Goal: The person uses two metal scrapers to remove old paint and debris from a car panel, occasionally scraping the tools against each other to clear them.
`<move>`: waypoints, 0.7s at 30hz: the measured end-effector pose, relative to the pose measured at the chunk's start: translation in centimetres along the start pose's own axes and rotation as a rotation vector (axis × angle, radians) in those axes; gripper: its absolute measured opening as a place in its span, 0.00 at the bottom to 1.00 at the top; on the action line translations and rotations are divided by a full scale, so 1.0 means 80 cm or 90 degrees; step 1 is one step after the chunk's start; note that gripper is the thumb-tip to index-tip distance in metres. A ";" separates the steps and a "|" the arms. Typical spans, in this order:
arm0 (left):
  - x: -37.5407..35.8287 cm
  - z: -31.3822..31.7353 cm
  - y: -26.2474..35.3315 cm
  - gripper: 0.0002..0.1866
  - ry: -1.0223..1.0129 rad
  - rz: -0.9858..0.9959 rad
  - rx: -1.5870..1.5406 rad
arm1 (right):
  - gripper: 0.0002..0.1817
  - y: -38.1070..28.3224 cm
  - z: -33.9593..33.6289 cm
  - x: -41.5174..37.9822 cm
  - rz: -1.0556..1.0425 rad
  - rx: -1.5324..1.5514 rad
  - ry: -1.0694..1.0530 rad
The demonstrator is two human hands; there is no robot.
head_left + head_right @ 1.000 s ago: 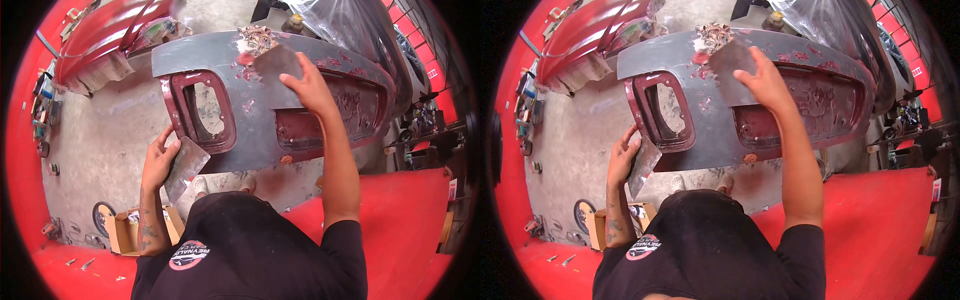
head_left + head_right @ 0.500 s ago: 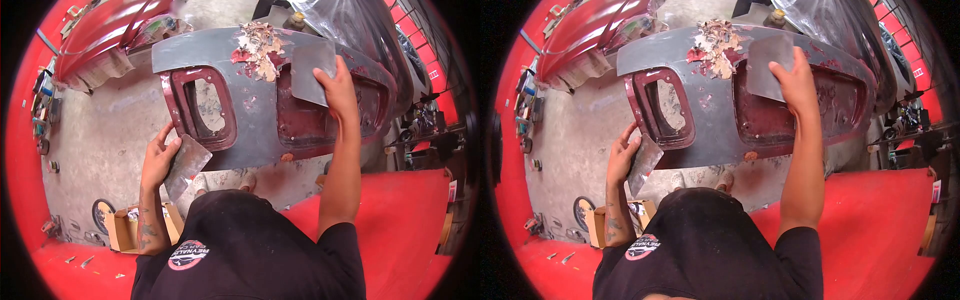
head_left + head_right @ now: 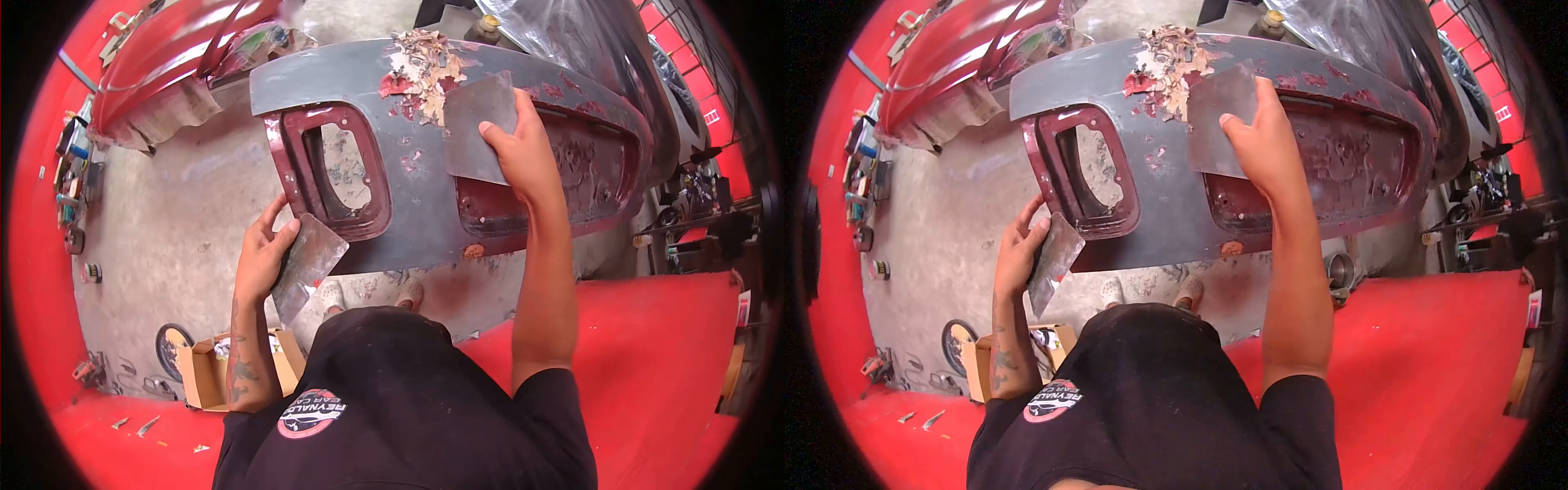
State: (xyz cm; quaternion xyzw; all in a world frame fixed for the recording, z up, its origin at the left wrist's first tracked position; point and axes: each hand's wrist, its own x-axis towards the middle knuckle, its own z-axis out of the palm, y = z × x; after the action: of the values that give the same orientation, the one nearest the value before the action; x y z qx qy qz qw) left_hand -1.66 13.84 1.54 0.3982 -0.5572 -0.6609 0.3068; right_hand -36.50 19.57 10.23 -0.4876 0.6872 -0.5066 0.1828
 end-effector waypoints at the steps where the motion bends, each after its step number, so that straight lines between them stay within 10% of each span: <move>1: 0.000 -0.003 -0.004 0.31 -0.004 0.004 -0.002 | 0.28 -0.004 -0.005 -0.002 0.004 -0.017 -0.007; 6: -0.003 -0.002 -0.002 0.31 -0.012 0.013 -0.018 | 0.30 -0.010 -0.032 -0.011 0.153 0.232 -0.025; 8: -0.001 -0.002 0.001 0.31 -0.013 -0.013 0.006 | 0.29 0.017 0.013 0.000 -0.048 -0.063 0.027; 14: 0.000 -0.005 -0.008 0.31 0.002 0.017 0.009 | 0.26 -0.032 -0.028 -0.005 0.109 0.191 -0.021; 21: 0.002 -0.008 -0.010 0.32 -0.003 0.001 0.030 | 0.28 -0.002 -0.009 0.000 -0.037 -0.077 -0.003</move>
State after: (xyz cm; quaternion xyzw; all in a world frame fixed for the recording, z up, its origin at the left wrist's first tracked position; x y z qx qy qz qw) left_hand -1.13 13.52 0.64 0.4031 -0.5736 -0.6484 0.2969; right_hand -36.93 19.93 10.66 -0.5189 0.7017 -0.4678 0.1398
